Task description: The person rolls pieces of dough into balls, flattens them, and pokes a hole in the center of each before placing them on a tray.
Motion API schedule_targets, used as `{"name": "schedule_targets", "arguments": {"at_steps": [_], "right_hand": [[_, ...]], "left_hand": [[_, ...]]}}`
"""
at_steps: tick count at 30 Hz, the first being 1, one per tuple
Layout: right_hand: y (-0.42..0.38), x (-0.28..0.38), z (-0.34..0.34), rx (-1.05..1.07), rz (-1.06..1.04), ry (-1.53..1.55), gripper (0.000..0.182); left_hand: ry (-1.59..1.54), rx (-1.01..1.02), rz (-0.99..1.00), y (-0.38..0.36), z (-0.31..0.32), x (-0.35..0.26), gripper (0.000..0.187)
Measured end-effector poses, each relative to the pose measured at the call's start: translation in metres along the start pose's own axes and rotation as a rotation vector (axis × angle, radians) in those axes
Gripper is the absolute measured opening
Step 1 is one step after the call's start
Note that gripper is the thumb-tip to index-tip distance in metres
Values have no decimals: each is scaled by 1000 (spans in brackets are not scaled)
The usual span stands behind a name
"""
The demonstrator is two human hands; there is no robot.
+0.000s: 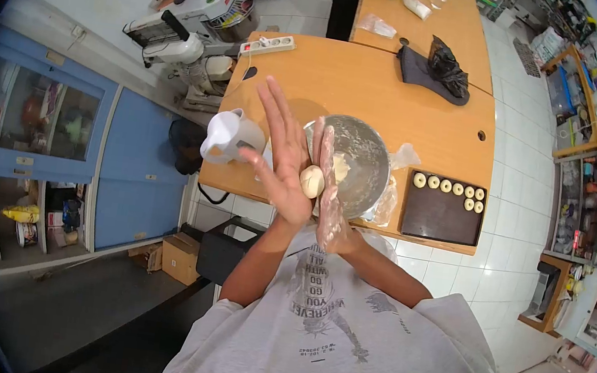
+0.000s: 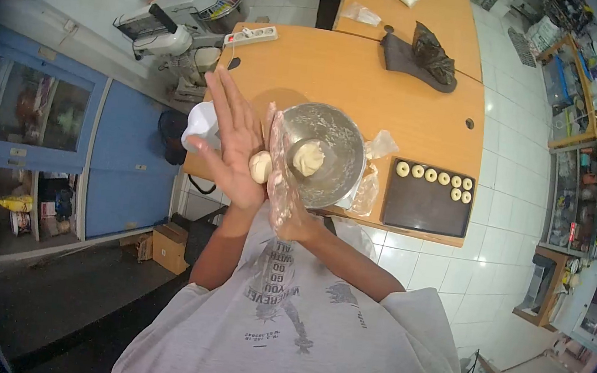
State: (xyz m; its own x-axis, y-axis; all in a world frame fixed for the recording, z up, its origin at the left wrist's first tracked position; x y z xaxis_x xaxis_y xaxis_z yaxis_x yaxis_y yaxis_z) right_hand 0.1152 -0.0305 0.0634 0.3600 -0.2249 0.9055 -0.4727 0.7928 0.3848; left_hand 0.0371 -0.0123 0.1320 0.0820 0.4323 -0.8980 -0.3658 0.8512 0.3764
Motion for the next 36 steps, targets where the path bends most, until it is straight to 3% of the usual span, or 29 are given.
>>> {"name": "schedule_targets", "arguments": {"at_steps": [4, 6, 8, 11, 14, 16, 18, 19, 20, 22, 24, 27, 29, 30, 32, 34, 36], "right_hand": [[-18, 5, 10, 20, -2, -9, 73], [-18, 8, 8, 36, -13, -5, 72], [-12, 10, 3, 50, -24, 1, 72], [1, 11, -9, 61, -43, 5, 70], [18, 11, -26, 39, -66, -171, 72], [26, 9, -31, 18, -136, -275, 73], [30, 11, -35, 15, -89, -262, 73], [31, 15, -32, -29, -225, -316, 73], [34, 15, -32, -29, -225, -314, 73], [45, 24, -43, -293, -85, 145, 98], [44, 44, -40, -361, -19, 52, 101], [42, 35, -46, -283, 3, -158, 95], [40, 24, -39, -189, -57, -449, 84], [38, 19, -40, -192, -56, -449, 84], [34, 12, -37, -96, -82, -247, 74], [28, 7, -33, -147, -49, 133, 72], [28, 6, -33, -157, -35, 331, 72]], "left_hand": [[132, 59, -34, 2, -16, 15, 90], [96, 70, -40, -2, -16, 19, 88], [-132, 101, -190, -7, -11, 25, 92], [-95, 189, -208, -18, -1, 20, 91], [26, 330, -67, -31, 12, 22, 92], [0, 294, -88, -38, 16, 25, 86], [-43, 159, -290, -40, 17, 26, 68], [-235, 81, -354, -38, 17, 28, 62], [-233, 80, -354, -35, 14, 31, 62], [-660, 6, -515, -32, 5, 41, 71], [-774, 18, -535, -28, 2, 40, 76], [-890, 111, -504, -30, 8, 41, 78], [-525, 219, -432, -35, 16, 42, 72], [-525, 221, -435, -36, 19, 44, 72], [-331, 174, -383, -35, 18, 52, 74], [-233, 147, -356, -35, 12, 66, 75], [310, 54, -210, -30, -2, 75, 88]]}}
Point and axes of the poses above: each hand's wrist, its own y-axis towards the middle knuckle, its own z-axis out of the palm, x = y × z, the point moved 5 cm from there along y, towards the middle knuckle, and after that the axes turned 12 degrees about y, right-handed, at the moved point
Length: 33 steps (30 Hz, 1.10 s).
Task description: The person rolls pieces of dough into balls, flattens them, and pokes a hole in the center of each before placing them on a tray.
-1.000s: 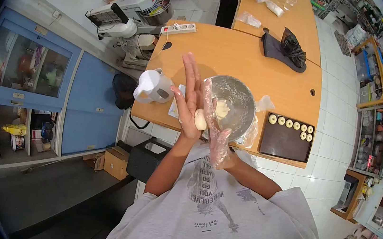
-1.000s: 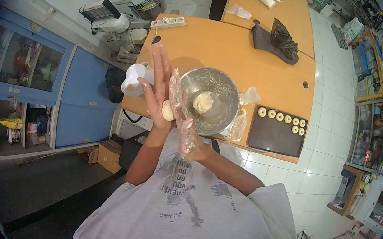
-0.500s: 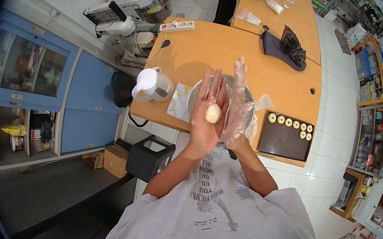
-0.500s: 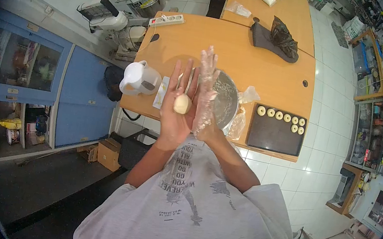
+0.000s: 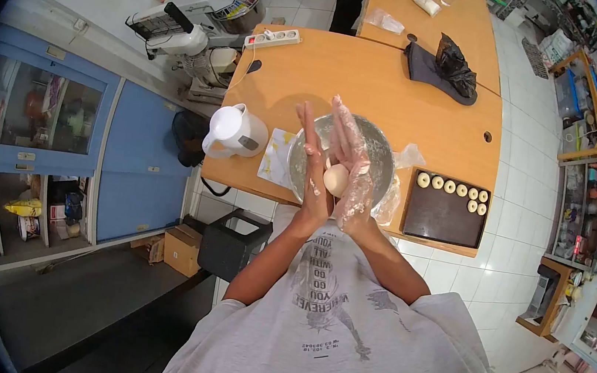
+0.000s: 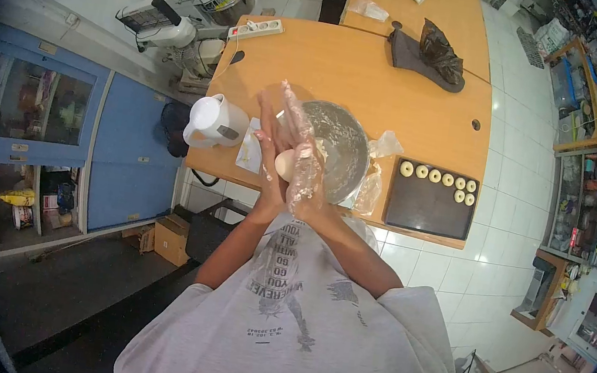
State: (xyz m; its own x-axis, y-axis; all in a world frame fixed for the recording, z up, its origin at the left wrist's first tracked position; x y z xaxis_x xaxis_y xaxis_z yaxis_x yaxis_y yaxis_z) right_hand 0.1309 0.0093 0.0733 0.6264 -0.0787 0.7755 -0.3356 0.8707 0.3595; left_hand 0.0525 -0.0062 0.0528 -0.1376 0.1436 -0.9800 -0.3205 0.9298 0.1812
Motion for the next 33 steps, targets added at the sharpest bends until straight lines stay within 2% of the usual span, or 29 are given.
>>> {"name": "schedule_targets", "arguments": {"at_steps": [3, 5, 6, 7, 8, 10, 11, 12, 14, 15, 18, 19, 20, 21, 22, 23, 24, 25, 26, 27, 28, 29, 30, 32, 33], "right_hand": [[1, 0, 2, -18, -4, 149, 73], [2, 2, 6, -4, -38, 137, 74], [2, 5, 11, 45, -64, 44, 75], [1, 11, 12, 139, -100, -197, 78], [2, 13, 10, 143, -97, -196, 78], [5, 18, 8, 140, -125, -680, 78], [11, 22, 2, 118, -83, -802, 75], [13, 20, -3, 121, -86, -804, 75], [11, 21, -12, 73, -201, -492, 70], [13, 18, -7, 86, -177, -533, 68], [-4, 10, 18, 110, -163, -575, 67], [-7, 10, 20, 112, -170, -577, 67], [-8, 8, 21, 114, -154, -576, 67], [-9, 5, 21, 117, -136, -575, 67], [-7, 4, 17, 119, -137, -575, 67], [-3, 2, 7, 113, -92, -532, 68], [0, -2, -5, 107, -45, -489, 68], [3, -6, -14, 132, -87, -632, 70], [-5, -11, -15, 131, -75, -631, 70], [-5, -14, -5, 182, -23, -710, 71], [-4, -15, 5, 236, 26, -789, 73], [-10, -1, 22, 273, -67, -724, 75], [-12, -2, 26, 273, -66, -723, 75], [-16, 2, 32, 263, -141, -594, 76], [-4, 12, 29, 251, -146, -461, 74]], "left_hand": [[-129, 40, 14, 1, 2, -9, 85], [-258, 77, 27, 2, 3, -23, 82], [-323, 94, 33, 1, 3, -29, 81], [-387, 110, 40, 0, 3, -31, 79], [-387, 106, 41, -5, 4, -32, 79], [-378, 207, -119, -17, 13, -27, 76], [-380, 206, -117, -19, 15, -28, 76], [-309, 214, -71, -21, 18, -32, 73], [-162, 230, 13, -24, 22, -38, 69], [-165, 227, 12, -20, 20, -38, 69], [-472, 76, -85, 14, 0, -35, 68], [-453, 53, -185, 15, -2, -30, 70], [-453, 55, -180, 11, 0, -10, 70], [-480, 150, -15, 4, 6, 15, 69], [-504, 244, 148, 0, 10, 7, 68], [-273, 246, 26, -10, 7, 11, 67], [-273, 245, 25, -10, 10, -8, 67], [-312, 212, -2, -11, 15, -23, 66], [-352, 175, -35, -15, 17, -29, 65], [-476, 186, -183, -17, 7, -16, 65], [-477, 182, -186, -12, 1, -22, 65], [-608, 96, -242, -2, -5, -27, 65], [-737, 10, -297, 3, -11, -29, 65], [-791, -15, -306, -9, -15, 21, 69], [-434, 64, -124, -10, -11, 10, 70]]}}
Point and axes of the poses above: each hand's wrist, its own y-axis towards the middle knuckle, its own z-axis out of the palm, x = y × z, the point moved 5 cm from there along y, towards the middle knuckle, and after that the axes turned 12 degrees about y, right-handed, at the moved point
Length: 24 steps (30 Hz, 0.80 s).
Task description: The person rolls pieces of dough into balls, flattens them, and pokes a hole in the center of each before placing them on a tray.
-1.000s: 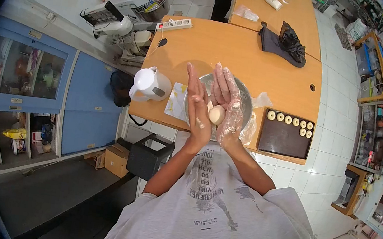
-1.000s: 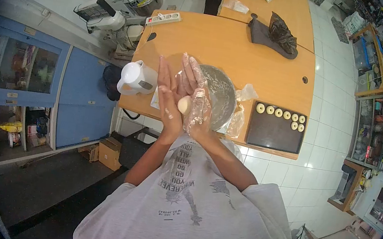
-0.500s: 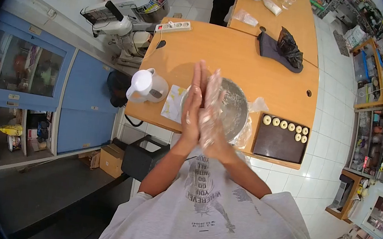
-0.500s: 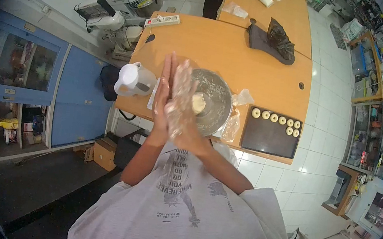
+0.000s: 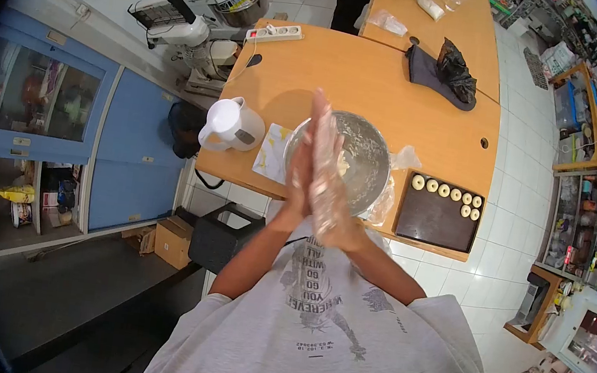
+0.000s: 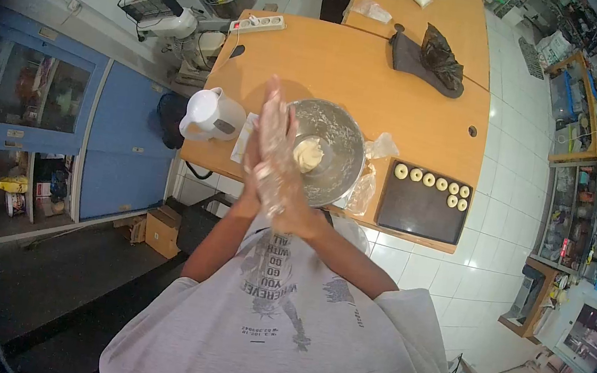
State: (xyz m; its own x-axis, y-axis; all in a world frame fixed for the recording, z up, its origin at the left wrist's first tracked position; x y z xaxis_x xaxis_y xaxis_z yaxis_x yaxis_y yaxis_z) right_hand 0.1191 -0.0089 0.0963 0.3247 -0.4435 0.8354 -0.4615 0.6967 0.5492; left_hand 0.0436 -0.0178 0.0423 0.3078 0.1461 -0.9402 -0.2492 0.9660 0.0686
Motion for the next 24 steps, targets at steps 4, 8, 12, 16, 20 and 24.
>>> {"name": "schedule_targets", "arguments": {"at_steps": [4, 8, 12, 16, 20, 24], "right_hand": [[-10, -28, -21, -158, 152, 95, 74], [-20, -31, -4, -123, 166, 78, 77], [-16, -15, -3, -75, 13, -7, 78], [-14, -32, -31, -143, 87, 48, 64], [-27, -25, -3, -135, -52, 41, 54], [-16, -11, -23, -165, -51, -15, 49]], "left_hand": [[324, 59, 147, -7, 36, -32, 73], [223, -23, 150, 16, 24, -58, 72], [239, 17, 55, 10, 31, -68, 73], [249, -3, 70, 9, 31, -66, 72], [263, -41, 103, 7, 22, -53, 70], [397, 29, 195, -20, 6, 5, 62]]}}
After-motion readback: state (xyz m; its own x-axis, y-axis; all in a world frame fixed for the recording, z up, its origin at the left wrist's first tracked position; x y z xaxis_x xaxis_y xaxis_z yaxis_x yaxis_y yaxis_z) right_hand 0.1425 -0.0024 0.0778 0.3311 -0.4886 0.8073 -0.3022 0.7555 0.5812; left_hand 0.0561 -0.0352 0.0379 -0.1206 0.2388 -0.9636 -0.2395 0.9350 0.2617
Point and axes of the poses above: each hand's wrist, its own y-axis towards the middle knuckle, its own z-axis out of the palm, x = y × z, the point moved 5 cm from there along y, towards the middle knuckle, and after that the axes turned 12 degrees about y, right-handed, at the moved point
